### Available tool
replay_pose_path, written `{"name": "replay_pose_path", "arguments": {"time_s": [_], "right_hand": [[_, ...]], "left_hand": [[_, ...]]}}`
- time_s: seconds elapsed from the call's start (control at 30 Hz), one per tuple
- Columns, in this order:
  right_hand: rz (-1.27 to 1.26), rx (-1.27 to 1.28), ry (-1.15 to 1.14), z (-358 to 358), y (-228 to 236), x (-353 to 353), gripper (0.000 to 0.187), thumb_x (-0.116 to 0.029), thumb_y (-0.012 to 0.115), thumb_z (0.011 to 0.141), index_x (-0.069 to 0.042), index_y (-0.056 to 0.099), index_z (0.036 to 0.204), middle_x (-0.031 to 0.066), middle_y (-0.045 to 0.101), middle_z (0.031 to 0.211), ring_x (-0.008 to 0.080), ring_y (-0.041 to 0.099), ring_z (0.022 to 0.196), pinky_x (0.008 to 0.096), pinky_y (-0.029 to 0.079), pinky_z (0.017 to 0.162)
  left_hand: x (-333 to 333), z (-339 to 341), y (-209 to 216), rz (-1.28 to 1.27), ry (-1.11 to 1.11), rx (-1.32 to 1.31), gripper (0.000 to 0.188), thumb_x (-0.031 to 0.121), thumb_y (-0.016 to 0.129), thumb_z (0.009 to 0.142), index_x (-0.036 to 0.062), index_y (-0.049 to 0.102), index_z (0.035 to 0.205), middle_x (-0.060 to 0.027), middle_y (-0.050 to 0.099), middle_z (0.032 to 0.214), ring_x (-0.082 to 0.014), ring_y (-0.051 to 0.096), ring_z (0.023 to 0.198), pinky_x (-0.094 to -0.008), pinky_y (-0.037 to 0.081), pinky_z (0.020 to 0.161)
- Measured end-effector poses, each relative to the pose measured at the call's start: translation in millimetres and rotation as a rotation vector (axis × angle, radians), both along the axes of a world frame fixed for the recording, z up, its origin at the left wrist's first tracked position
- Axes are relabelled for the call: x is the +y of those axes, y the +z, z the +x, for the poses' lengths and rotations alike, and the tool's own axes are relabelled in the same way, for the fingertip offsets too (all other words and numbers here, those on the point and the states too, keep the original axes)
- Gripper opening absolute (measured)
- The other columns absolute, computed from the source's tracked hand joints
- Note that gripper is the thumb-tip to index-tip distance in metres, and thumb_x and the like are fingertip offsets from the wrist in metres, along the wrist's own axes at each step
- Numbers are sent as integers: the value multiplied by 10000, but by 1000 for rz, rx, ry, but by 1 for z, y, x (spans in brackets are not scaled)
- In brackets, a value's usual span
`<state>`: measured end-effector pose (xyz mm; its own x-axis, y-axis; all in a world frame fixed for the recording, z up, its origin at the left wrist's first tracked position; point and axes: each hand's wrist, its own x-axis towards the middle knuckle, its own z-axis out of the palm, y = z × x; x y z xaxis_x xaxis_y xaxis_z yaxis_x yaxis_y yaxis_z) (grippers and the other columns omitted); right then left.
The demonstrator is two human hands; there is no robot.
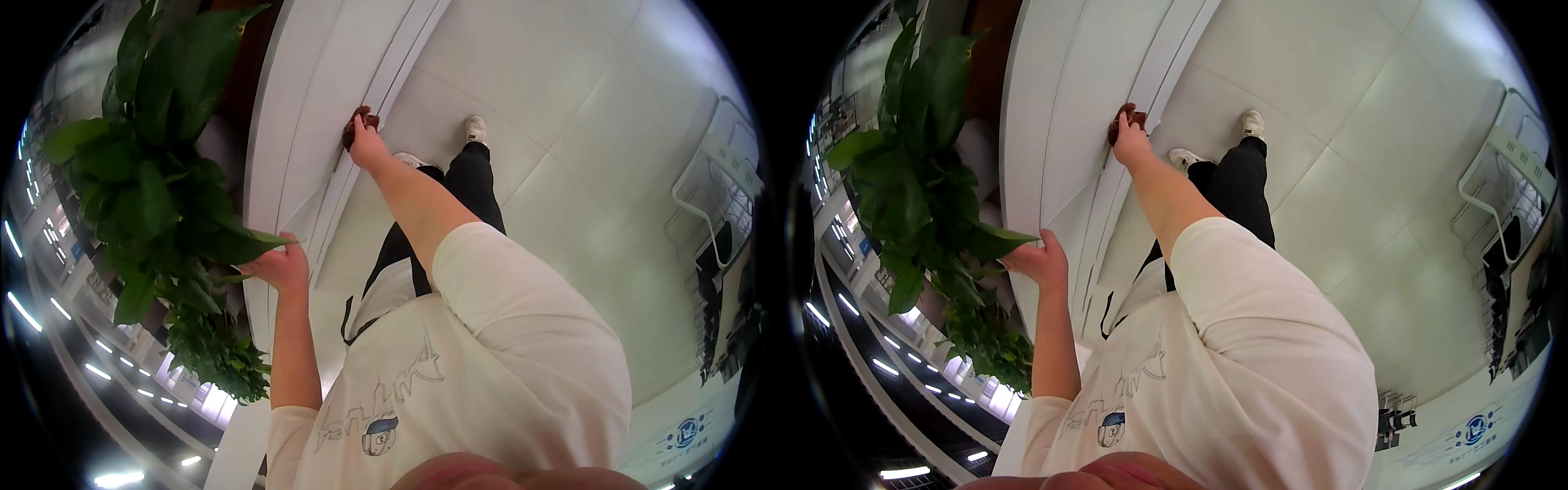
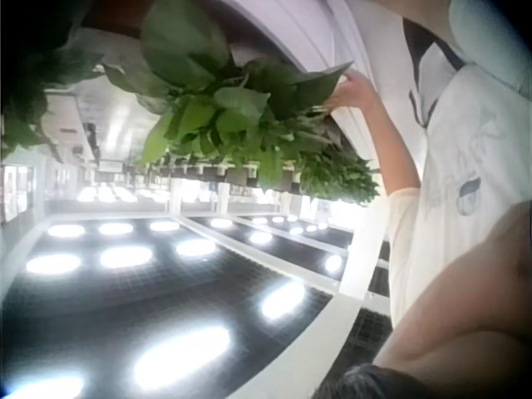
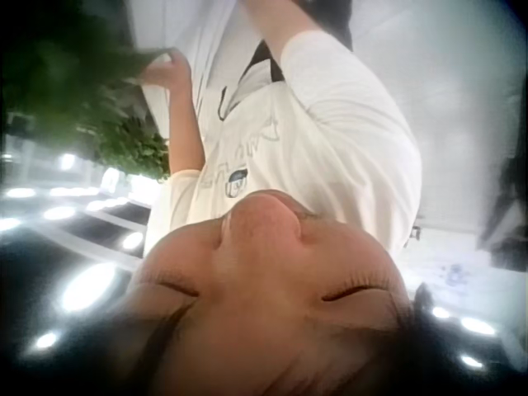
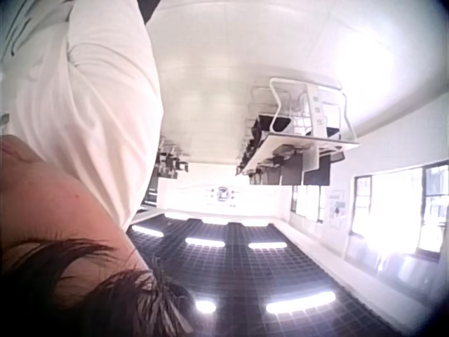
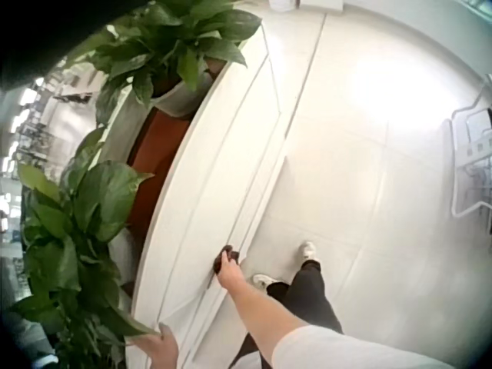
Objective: The person wipes the exterior of a long white planter box containing green plants using a dark cloth. They move along the length of the planter, cleaning the sides and top edges in a continuous motion.
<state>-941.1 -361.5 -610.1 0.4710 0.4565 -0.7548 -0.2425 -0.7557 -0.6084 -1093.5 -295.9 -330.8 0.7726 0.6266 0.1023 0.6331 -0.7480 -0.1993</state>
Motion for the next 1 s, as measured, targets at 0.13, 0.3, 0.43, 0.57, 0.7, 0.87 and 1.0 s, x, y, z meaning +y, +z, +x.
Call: {"name": "replay_pose_path", "arguments": {"time_s": [0.13,0.3,0.43,0.57,0.7,0.87,1.0], "right_hand": [[-21,-160,273,8,-3,-12,644,-183,559,942,-182,315,1538,168,580,1286,359,624,1135,466,541,916],[-17,-168,483,12,-19,-42,422,-190,538,953,-138,494,1370,154,638,1195,340,660,1063,471,567,817],[21,-194,18,23,-23,-45,405,-158,516,955,-77,475,1349,194,603,1238,387,607,1128,495,533,886],[232,-451,-242,37,-16,-31,536,-116,515,933,-53,377,1447,212,518,1355,402,579,1159,500,505,946],[93,-301,-69,32,-3,-12,682,-89,538,899,-59,290,1534,204,507,1354,390,579,1159,484,509,950],[-87,-524,262,11,-14,-13,685,-111,575,901,-102,335,1543,131,581,1193,306,640,1004,419,567,800],[-110,-1014,477,17,-52,-22,563,-97,526,916,-131,479,1476,39,644,956,189,649,849,333,555,598]], "left_hand": [[-1,7,-2,-8,-51,-143,733,221,669,792,-64,360,1392,-309,384,1407,-495,305,1328,-634,156,1112],[2,2,-3,7,-37,-36,850,263,675,797,-100,250,1437,-347,326,1435,-538,286,1328,-672,208,1068],[5,-2,-7,42,-70,-49,790,274,671,804,-91,296,1396,-333,356,1404,-532,300,1316,-680,209,1062],[4,-1,-7,58,-83,-51,769,279,670,810,-91,311,1381,-332,371,1387,-526,304,1311,-678,210,1063],[3,1,-5,30,-79,-34,801,293,666,819,-103,294,1408,-341,368,1392,-518,311,1302,-664,198,1075],[-2,2,-2,-7,8,-18,844,331,648,837,-116,270,1446,-340,361,1416,-495,330,1296,-620,217,1068],[1,2,-3,39,-31,-17,847,350,638,847,-120,271,1448,-330,373,1420,-482,344,1292,-594,241,1049]]}}
